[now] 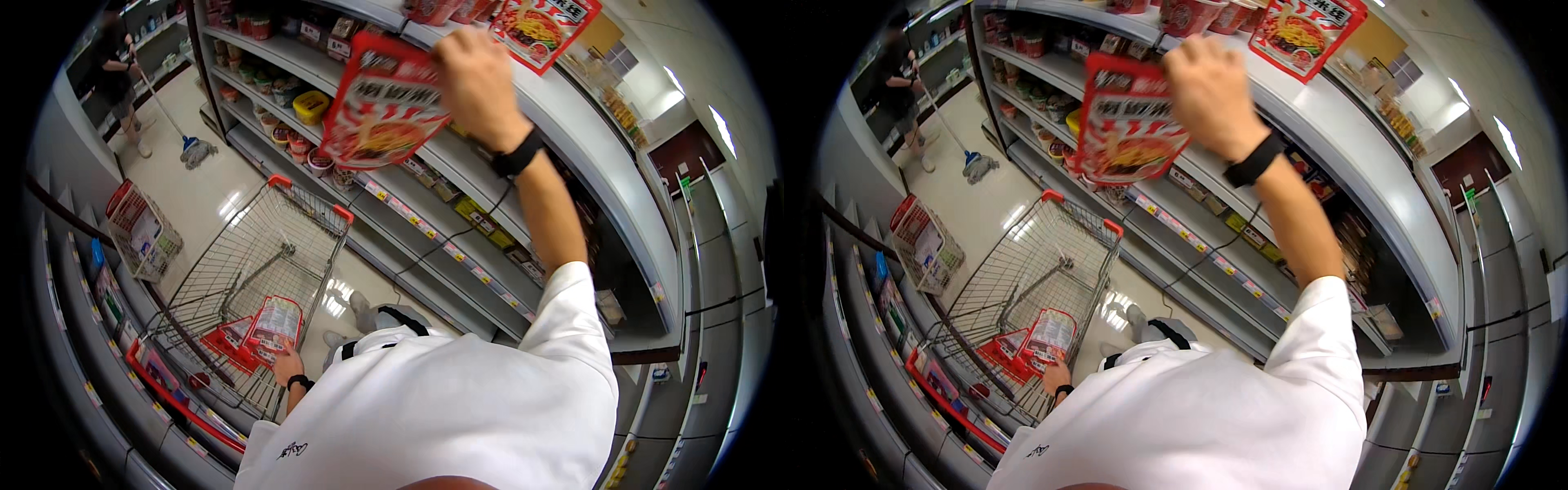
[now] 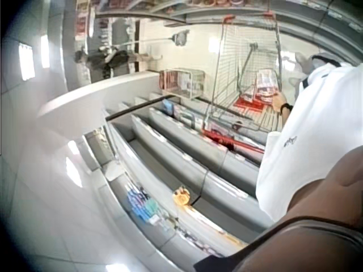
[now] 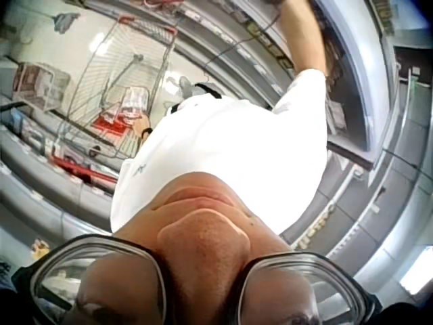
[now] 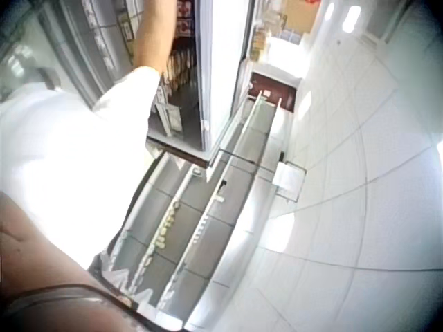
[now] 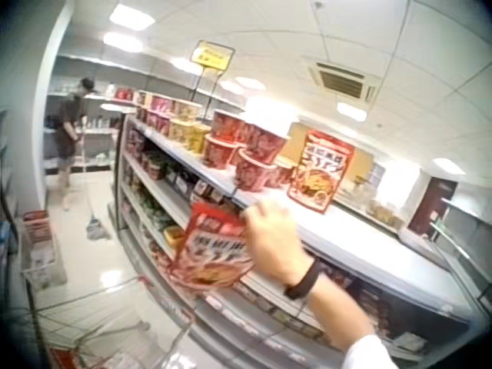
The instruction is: The person selects several red packets of food from a supermarket shelf by hand, places them into a shopping cart, and pushes the cart through multiple aisles to reach another shelf where they select more of the same red packets.
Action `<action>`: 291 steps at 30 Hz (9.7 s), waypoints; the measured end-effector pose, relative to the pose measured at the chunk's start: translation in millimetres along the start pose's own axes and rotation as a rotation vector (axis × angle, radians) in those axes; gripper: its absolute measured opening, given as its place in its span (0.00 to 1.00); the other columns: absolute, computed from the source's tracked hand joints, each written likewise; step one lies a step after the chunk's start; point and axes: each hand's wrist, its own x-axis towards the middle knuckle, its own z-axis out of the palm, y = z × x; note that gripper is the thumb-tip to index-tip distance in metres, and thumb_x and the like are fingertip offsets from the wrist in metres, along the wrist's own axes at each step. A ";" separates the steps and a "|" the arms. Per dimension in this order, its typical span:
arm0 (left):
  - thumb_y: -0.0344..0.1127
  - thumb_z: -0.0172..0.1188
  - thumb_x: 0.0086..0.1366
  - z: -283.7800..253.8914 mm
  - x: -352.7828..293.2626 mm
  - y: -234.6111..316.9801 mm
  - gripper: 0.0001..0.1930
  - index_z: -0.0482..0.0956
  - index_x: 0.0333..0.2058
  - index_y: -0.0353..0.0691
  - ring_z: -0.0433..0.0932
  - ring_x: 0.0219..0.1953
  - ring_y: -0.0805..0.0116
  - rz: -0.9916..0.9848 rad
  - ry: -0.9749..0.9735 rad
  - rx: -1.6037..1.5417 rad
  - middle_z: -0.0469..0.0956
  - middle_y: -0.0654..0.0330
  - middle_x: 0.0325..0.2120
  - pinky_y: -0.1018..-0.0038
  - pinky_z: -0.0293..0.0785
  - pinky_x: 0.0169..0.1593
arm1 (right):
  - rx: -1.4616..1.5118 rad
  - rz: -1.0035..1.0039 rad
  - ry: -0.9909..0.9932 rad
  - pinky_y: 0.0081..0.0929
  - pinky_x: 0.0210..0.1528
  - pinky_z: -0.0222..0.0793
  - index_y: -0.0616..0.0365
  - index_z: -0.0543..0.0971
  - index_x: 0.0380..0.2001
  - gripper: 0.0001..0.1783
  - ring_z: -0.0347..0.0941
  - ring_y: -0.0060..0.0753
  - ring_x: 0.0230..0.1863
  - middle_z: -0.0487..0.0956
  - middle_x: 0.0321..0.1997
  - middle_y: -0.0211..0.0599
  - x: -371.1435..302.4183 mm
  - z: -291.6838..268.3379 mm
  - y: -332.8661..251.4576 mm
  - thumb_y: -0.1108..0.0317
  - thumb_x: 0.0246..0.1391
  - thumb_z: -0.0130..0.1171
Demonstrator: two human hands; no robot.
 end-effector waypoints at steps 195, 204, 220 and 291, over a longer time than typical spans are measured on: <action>0.59 0.50 0.58 -7.7 14.2 0.5 0.31 0.80 0.44 0.35 0.80 0.45 0.47 0.034 -0.187 -0.162 0.79 0.43 0.44 0.55 0.75 0.48 | 0.615 0.091 0.029 0.37 0.37 0.63 0.56 0.76 0.28 0.07 0.70 0.42 0.35 0.73 0.30 0.35 -42.6 83.9 -160.8 0.74 0.43 0.63; 0.56 0.54 0.58 -17.6 34.3 47.8 0.25 0.83 0.41 0.40 0.80 0.45 0.47 0.309 -0.239 0.005 0.81 0.44 0.40 0.52 0.68 0.54 | 0.330 0.178 0.179 0.34 0.40 0.62 0.59 0.77 0.28 0.05 0.72 0.43 0.36 0.76 0.31 0.37 -30.4 -28.4 -4.3 0.75 0.47 0.63; 0.45 0.60 0.56 -1.9 27.1 250.9 0.19 0.77 0.38 0.36 0.77 0.44 0.44 0.943 -0.109 -0.180 0.79 0.44 0.40 0.54 0.73 0.47 | -0.087 0.141 0.167 0.28 0.40 0.76 0.60 0.81 0.41 0.14 0.80 0.35 0.37 0.82 0.40 0.44 4.2 -167.6 210.0 0.62 0.58 0.60; 0.43 0.57 0.54 12.0 34.3 -3.3 0.20 0.80 0.42 0.36 0.78 0.47 0.46 0.302 -0.203 0.063 0.79 0.41 0.43 0.57 0.75 0.50 | -0.116 0.580 0.022 0.39 0.40 0.75 0.58 0.82 0.32 0.15 0.79 0.48 0.37 0.82 0.33 0.50 98.2 -61.4 247.9 0.58 0.50 0.56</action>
